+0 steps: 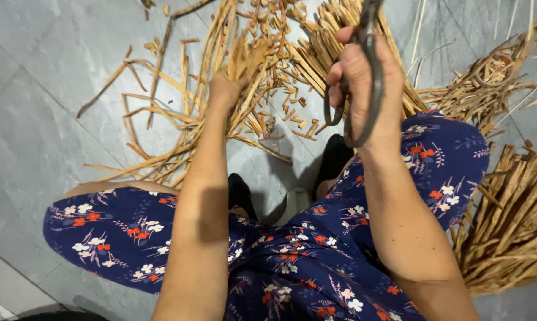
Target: The person sits on the floor and uses scissors to trim dark, damaged ends off bundles of dried palm leaves, working through the leaves one bundle at a time. They set trimmed leaves aside and gather new untrimmed bundles from the floor as they go.
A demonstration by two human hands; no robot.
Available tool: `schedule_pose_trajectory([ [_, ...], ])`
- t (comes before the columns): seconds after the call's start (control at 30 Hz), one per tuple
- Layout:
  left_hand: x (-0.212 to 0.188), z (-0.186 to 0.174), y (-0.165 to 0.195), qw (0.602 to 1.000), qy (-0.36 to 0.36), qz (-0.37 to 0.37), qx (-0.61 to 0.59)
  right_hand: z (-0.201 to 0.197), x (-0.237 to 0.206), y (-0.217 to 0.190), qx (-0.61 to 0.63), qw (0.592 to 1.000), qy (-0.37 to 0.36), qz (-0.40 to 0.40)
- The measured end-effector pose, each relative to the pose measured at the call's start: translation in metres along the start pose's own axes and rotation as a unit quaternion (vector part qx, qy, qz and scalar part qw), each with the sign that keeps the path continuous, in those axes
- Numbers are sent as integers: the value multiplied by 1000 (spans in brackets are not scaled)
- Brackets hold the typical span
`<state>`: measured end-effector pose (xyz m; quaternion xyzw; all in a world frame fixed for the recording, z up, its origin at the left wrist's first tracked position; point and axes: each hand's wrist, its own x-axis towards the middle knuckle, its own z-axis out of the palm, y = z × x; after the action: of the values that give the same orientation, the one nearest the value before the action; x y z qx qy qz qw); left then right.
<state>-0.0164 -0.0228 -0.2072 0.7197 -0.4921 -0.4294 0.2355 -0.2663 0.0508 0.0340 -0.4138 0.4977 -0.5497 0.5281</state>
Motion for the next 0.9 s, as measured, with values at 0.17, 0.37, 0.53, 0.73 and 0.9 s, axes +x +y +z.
schedule_pose_trajectory([
  [0.17, -34, -27, 50, 960, -2, 57, -274, 0, -5, 18, -170, 985, 1, -41],
  [0.37, -106, -48, 91, 936, 17, 54, -348, 16, -28, 16, -370, 928, -6, -46],
  [0.53, -152, -48, 108, 918, 27, 89, -385, 24, -49, 14, -410, 910, -48, -33],
  [0.73, -187, -41, 112, 915, 35, 89, -391, 30, -60, 21, -366, 921, -48, -121],
  [0.9, -194, -37, 110, 904, 33, 80, -419, 35, -65, 18, -370, 922, -42, -105],
])
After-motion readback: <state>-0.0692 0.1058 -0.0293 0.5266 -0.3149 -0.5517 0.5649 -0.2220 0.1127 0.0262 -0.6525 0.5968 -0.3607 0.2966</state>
